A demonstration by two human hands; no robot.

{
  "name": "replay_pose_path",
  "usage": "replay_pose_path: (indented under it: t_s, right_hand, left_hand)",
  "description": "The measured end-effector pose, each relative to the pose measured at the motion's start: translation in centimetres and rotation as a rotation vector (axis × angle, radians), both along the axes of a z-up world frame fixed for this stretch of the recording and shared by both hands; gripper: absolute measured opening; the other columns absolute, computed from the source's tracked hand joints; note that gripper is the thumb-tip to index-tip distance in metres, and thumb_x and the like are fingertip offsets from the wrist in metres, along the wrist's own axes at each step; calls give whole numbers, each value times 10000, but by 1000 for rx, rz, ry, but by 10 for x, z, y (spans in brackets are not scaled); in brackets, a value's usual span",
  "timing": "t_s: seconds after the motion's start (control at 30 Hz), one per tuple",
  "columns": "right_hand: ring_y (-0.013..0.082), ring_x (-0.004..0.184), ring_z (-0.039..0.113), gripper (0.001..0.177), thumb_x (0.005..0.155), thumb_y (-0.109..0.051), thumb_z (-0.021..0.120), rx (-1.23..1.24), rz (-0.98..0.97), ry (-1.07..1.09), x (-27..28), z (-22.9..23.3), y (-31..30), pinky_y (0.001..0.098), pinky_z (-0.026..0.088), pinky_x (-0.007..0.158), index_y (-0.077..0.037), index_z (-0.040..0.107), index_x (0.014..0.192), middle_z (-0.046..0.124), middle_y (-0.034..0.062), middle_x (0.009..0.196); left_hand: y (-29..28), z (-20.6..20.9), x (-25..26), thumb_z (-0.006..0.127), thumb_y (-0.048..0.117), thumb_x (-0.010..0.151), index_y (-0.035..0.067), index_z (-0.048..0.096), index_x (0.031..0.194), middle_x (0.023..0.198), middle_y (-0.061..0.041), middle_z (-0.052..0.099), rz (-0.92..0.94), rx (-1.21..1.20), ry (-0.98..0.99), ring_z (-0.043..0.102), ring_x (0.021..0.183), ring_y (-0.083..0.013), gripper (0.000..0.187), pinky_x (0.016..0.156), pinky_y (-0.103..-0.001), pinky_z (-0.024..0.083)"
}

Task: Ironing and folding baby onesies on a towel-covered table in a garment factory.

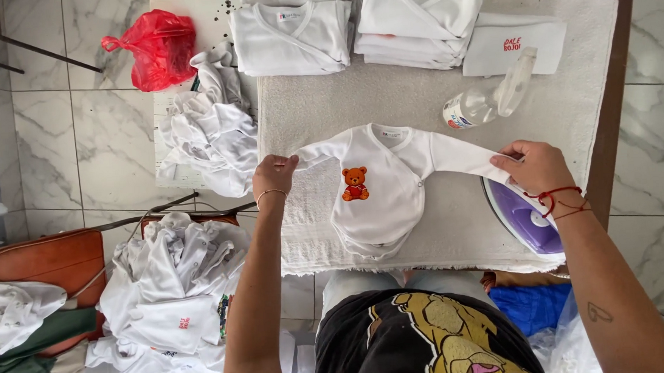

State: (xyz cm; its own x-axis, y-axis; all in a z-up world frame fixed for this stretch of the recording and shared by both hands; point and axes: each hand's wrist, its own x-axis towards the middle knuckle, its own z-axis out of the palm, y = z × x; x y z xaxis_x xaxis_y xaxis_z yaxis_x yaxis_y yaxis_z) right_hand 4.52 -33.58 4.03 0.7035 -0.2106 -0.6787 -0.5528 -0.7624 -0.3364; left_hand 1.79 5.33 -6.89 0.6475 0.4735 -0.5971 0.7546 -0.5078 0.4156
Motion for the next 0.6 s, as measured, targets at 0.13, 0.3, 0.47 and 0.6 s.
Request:
replay_pose_path:
  t_s: [0.13, 0.3, 0.47, 0.6]
  right_hand:
    - [171, 491, 533, 212, 804, -250, 615, -5, 5, -10, -2, 6, -2, 280, 406, 409, -70, 649, 911, 595, 123, 608]
    - [178, 400, 464, 170, 852, -231, 582, 7, -43, -43, -4, 13, 2, 271, 348, 365, -68, 629, 869, 576, 141, 543]
    - [203, 506, 592, 152, 892, -179, 526, 82, -100, -67, -6, 6, 2, 250, 338, 360, -31, 555, 876, 598, 105, 797]
    - [193, 554, 594, 125, 887, -126, 543, 135, -131, -122, -8, -8, -3, 256, 496, 529, -9, 587, 889, 602, 152, 683]
  left_hand:
    - [-6, -27, -6, 609, 324, 722, 127, 553, 752, 735, 14, 609, 196, -186, -285, 570, 707, -111, 207, 673, -245, 436]
    - [2, -27, -9, 601, 224, 766, 122, 479, 712, 850, -25, 612, 155, -249, -569, 499, 608, -95, 169, 609, -232, 412]
    - [11, -36, -2, 602, 113, 764, 114, 431, 730, 639, 19, 449, 153, -607, -691, 397, 588, -72, 175, 559, -194, 329]
    - [5, -1, 9, 622, 479, 648, 131, 407, 1155, 728, -13, 519, 26, -326, -280, 492, 621, -104, 651, 584, -228, 385]
